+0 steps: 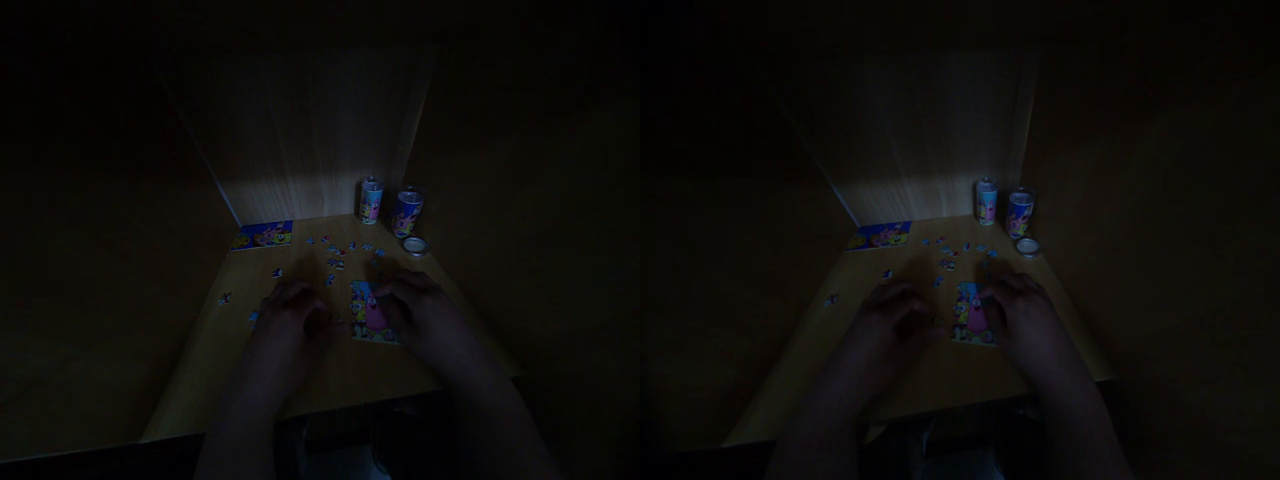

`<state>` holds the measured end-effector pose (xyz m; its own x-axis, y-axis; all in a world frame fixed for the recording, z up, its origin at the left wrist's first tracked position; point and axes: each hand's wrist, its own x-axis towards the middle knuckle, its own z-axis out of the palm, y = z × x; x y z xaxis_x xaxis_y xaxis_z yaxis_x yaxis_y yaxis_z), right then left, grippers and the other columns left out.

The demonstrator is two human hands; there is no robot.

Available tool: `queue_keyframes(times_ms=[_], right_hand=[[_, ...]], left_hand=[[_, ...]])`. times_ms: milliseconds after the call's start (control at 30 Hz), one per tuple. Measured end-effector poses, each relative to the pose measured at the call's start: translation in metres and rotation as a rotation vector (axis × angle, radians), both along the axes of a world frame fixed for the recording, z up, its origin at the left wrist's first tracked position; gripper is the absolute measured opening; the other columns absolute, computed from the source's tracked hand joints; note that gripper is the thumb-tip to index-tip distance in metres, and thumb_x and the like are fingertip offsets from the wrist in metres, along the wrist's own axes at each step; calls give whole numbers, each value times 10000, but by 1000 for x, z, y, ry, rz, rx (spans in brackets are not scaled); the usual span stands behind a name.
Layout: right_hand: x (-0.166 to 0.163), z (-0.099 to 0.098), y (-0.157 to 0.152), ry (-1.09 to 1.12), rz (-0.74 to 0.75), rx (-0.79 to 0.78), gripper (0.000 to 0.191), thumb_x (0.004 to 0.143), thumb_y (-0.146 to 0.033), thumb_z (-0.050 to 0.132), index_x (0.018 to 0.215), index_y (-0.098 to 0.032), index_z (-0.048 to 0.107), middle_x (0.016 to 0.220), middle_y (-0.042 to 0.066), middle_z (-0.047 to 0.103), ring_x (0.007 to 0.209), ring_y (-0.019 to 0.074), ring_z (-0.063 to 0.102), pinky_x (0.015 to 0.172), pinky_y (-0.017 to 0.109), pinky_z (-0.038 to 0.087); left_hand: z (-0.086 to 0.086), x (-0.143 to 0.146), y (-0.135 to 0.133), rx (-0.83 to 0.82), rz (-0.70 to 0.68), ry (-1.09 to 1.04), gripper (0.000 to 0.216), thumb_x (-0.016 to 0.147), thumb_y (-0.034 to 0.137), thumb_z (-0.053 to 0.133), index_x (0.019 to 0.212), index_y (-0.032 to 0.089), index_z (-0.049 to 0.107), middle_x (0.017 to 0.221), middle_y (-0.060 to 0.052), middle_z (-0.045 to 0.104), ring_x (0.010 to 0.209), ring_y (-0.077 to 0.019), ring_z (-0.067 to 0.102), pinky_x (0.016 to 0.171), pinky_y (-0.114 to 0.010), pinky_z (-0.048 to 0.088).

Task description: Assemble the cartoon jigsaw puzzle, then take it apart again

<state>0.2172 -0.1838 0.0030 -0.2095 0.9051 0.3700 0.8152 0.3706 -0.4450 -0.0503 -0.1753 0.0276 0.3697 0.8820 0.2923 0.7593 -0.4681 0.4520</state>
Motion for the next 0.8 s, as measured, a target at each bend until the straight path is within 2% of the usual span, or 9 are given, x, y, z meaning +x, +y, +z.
queue_keyframes(times_ms=[67, 167, 267, 433, 600, 700, 800], right_hand=[[0, -1, 1, 12, 2, 2, 254, 1037, -136, 585, 1123, -251, 795, 1210, 83, 803, 1166, 300, 722, 1051, 513, 576], [0, -2, 1, 16, 5, -1, 252, 1034, -143, 592, 1137, -257, 792, 1217, 81, 800, 1179, 308, 720, 1070, 535, 569], [0, -2, 1, 17, 0, -18, 248, 1039, -147, 591, 1137, -254, 792, 1214, 84, 798, 1172, 308, 722, 1064, 535, 568], [-1, 1, 0, 14, -6, -20, 235, 1036, -145, 606, 1137, -244, 794, 1202, 84, 798, 1151, 308, 719, 1059, 531, 564], [-1, 1, 0, 8, 8, -24, 243, 1047, -148, 597, 1144, -239, 800, 1206, 86, 795, 1156, 311, 712, 1066, 545, 559], [-1, 1, 0, 8, 22, -24, 255, 1044, -139, 593, 1152, -241, 801, 1218, 87, 789, 1173, 315, 701, 1069, 545, 557], [-1, 0, 0, 6, 31, -24, 249, 1035, -135, 608, 1142, -251, 801, 1233, 82, 788, 1189, 315, 697, 1086, 545, 549]], left_hand=[[1, 1, 1, -5, 2, 27, 276, 838, 318, 1002, 893, 247, 740, 1100, -40, 745, 1114, -306, 679, 1004, -492, 544], [1, 4, 2, -20, 12, 44, 270, 833, 277, 1000, 860, 240, 734, 1094, -41, 744, 1098, -307, 675, 988, -494, 544], [2, 9, 1, -41, 12, 38, 211, 878, 196, 941, 862, 238, 735, 1093, -43, 748, 1092, -304, 673, 990, -500, 546], [0, 16, -2, -53, -14, -9, 153, 956, 98, 799, 973, 248, 782, 1134, -49, 768, 1111, -300, 685, 1004, -501, 561], [-9, 15, -1, -12, -87, -19, 518, 953, -68, 611, 1225, 323, 816, 1316, -43, 764, 1266, -287, 669, 1099, -501, 543], [-12, 14, -1, 13, -9, -18, 405, 1014, 28, 623, 1294, 280, 773, 1340, -88, 738, 1269, -315, 654, 1108, -536, 546], [-13, 14, -2, 9, 19, -15, 281, 1037, 115, 673, 1273, 243, 754, 1305, -104, 737, 1235, -332, 657, 1089, -553, 554]])
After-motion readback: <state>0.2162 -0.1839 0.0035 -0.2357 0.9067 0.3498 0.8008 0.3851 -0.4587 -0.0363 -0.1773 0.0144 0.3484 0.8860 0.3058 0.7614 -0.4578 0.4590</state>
